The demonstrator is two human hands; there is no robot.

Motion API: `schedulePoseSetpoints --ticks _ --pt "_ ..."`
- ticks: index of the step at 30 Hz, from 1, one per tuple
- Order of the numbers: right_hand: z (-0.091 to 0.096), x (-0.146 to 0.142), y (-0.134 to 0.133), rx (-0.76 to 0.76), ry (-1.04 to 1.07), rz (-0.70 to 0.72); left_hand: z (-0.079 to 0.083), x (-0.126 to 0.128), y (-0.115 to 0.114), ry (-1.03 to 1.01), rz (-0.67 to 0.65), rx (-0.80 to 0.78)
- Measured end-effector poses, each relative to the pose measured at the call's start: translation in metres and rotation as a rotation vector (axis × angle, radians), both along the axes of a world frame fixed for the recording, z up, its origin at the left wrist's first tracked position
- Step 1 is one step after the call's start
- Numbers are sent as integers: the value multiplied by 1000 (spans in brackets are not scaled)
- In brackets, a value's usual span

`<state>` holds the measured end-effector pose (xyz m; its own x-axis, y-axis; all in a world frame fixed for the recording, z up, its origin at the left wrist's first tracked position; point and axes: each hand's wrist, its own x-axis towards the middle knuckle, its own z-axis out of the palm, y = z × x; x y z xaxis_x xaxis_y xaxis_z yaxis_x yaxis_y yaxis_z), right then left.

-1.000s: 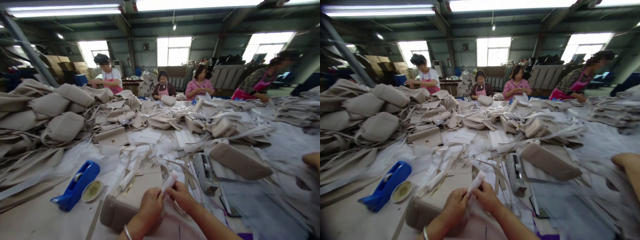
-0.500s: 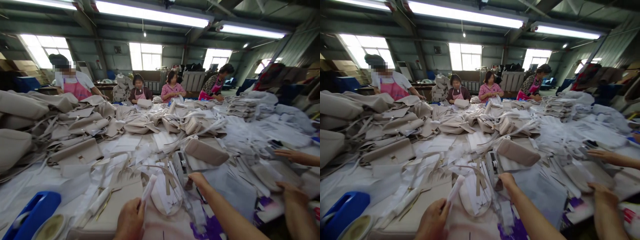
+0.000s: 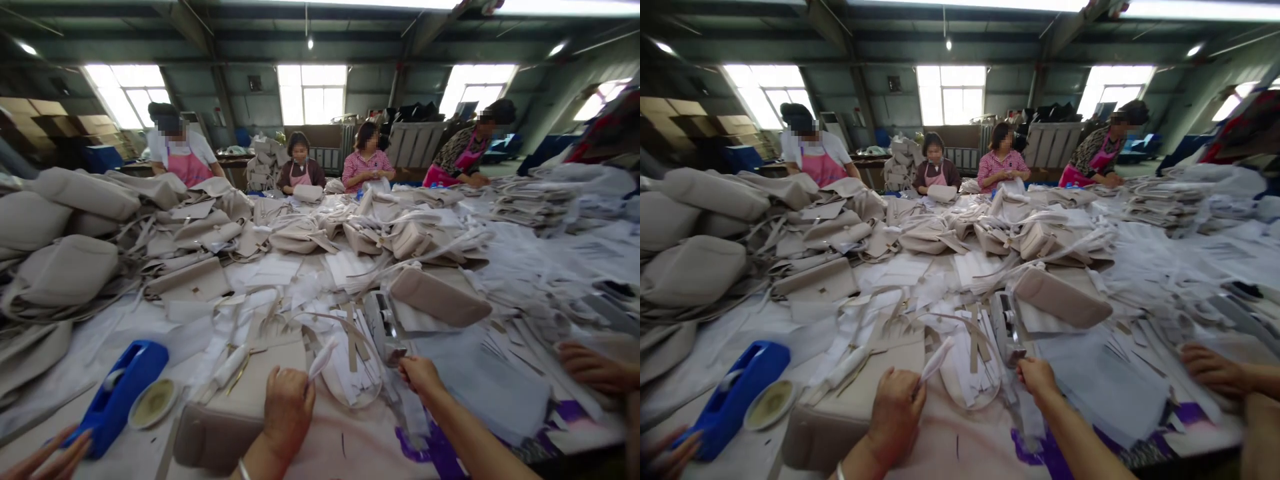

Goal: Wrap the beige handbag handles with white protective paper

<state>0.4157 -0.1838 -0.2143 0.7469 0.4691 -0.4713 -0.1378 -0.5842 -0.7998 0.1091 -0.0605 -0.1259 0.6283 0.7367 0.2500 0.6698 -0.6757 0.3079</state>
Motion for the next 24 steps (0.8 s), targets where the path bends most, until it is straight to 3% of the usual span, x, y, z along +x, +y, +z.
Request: schedulePoseSetpoints --ticks 3,5,8,10,13,17,24 --pt "3 2 -1 -120 34 22 -2 0 -3 8 27 23" --pt "13 -13 0 -123 57 80 -5 0 -4 10 34 41" --pt "44 -63 12 14 128 259 -9 1 -5 9 25 89" --pt "69 -104 29 180 212 462 -11 2 -6 9 15 125" --pt "94 -153 57 284 257 541 -14 5 -8 15 -6 159" --pt "88 -178 79 171 183 455 -20 7 -10 -5 -31 193" --pt "71 -172 81 95 145 444 -23 9 -12 13 -1 222"
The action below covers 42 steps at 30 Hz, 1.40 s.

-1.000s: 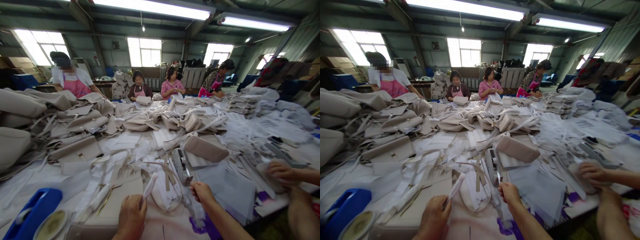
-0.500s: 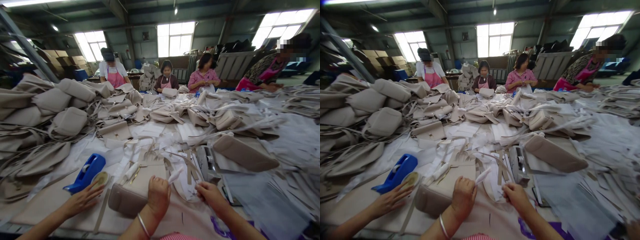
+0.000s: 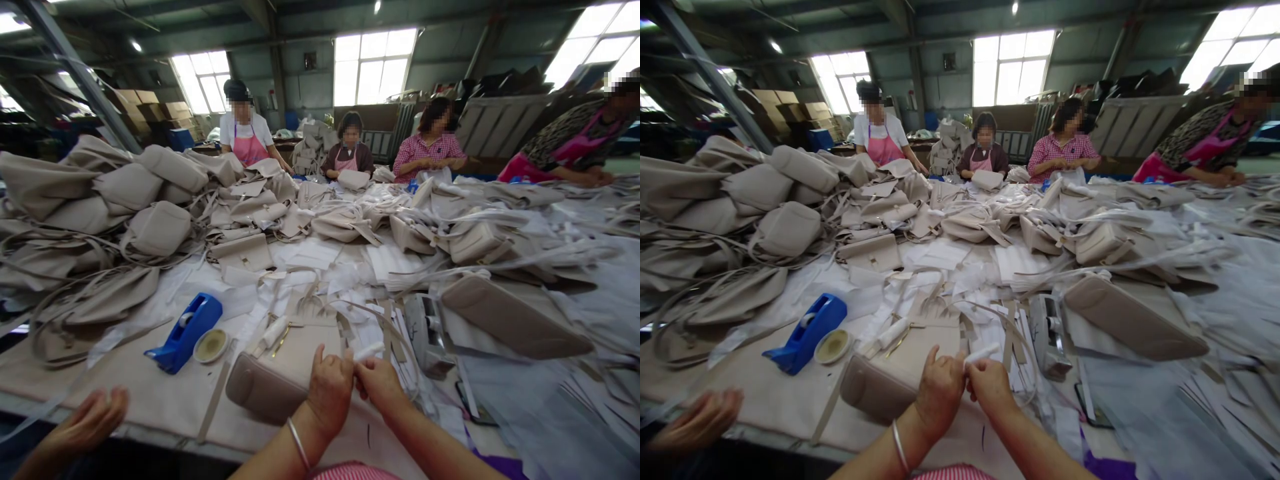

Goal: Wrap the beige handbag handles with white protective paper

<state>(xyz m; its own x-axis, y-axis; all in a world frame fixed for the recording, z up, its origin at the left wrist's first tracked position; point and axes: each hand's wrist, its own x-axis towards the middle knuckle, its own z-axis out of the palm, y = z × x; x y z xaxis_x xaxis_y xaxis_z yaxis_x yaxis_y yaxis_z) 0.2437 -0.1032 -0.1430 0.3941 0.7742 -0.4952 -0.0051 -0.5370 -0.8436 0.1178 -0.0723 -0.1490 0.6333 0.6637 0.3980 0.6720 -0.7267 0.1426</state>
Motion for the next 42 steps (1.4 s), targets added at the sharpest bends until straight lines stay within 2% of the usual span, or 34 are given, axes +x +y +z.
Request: schedulePoseSetpoints --ticks 4,8,13,19,27,31,35,42 --pt "0 2 -4 24 12 19 2 1 2 33 -20 -10" --pt "-2 3 -11 17 75 12 2 2 3 9 22 -30" --pt "12 1 -13 -81 283 -70 1 2 3 26 17 -11" --pt "23 -2 -14 -104 458 -118 2 2 5 36 28 -55" --pt "25 -5 -18 -81 430 -143 6 2 7 64 39 -161" --pt "26 -5 -17 -55 401 -115 11 3 6 65 44 -307" --pt "17 -4 -15 31 368 -59 22 4 12 27 45 -504" --pt "-2 -2 -11 228 33 36 42 -2 41 -179 -146 -1036"
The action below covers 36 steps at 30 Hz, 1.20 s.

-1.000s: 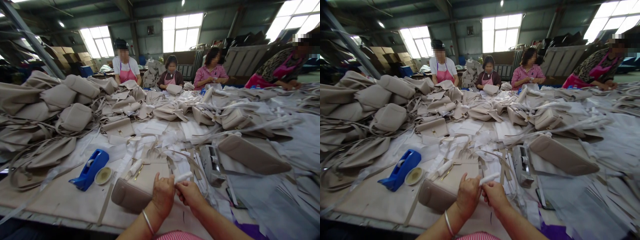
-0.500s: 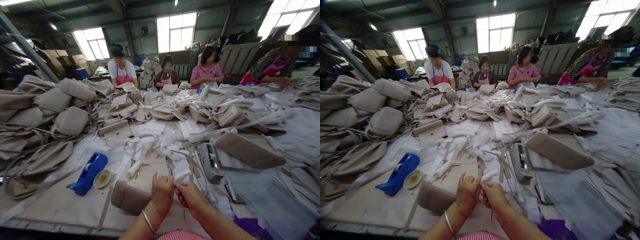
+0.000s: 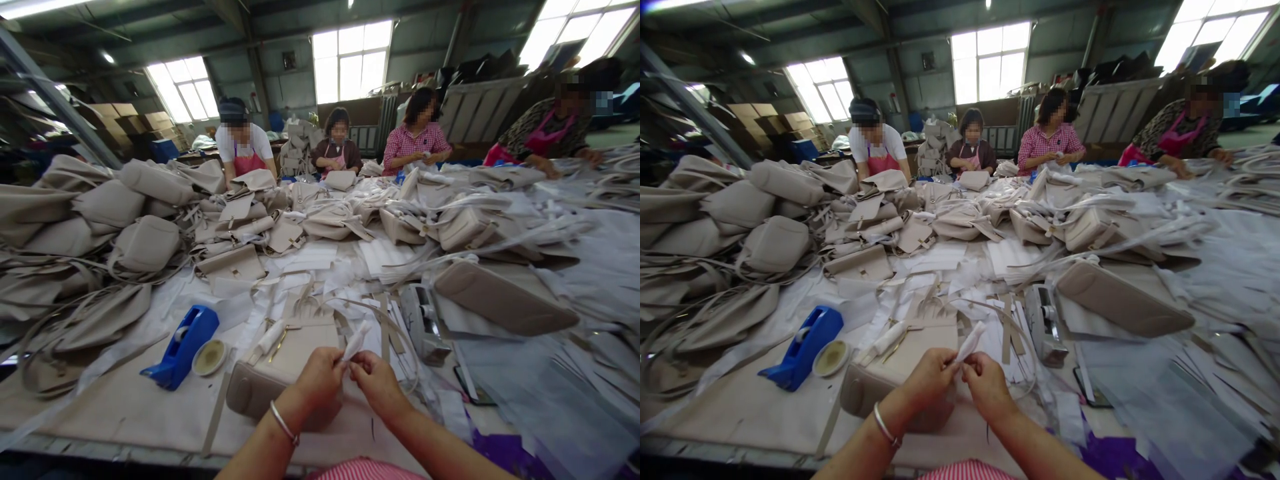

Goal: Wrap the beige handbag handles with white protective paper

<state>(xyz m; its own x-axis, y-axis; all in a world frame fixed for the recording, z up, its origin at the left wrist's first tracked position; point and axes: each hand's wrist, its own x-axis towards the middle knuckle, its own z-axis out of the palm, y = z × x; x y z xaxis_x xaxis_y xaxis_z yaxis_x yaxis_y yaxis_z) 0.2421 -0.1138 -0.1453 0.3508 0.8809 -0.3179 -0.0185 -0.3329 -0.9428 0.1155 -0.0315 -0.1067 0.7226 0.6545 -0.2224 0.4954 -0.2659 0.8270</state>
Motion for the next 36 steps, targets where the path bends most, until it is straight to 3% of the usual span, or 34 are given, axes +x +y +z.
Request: schedulePoseSetpoints --ticks 3,7,10,13,17,23,29,32,34,36 --pt "-1 -2 3 58 -97 11 5 -5 7 -94 13 -117" --pt "-3 -5 5 59 -91 -5 6 -14 10 -192 36 -271" --pt "-6 -5 4 76 -83 60 5 -19 10 -233 42 -418" --pt "-7 -5 3 129 -111 118 3 -18 7 -235 76 -432" --pt "-2 -6 2 194 -115 127 1 -15 4 -158 240 -296" --pt "4 -7 2 303 -152 254 -2 -14 5 44 147 -97" --pt "-10 -5 12 29 -245 204 7 -10 -6 182 108 182" --pt "-15 15 6 14 -319 161 23 -34 0 275 181 506" --pt "-19 38 -6 21 -402 87 33 -65 11 398 341 798" --pt "-24 62 -22 5 -456 -15 38 -100 23 560 501 951"
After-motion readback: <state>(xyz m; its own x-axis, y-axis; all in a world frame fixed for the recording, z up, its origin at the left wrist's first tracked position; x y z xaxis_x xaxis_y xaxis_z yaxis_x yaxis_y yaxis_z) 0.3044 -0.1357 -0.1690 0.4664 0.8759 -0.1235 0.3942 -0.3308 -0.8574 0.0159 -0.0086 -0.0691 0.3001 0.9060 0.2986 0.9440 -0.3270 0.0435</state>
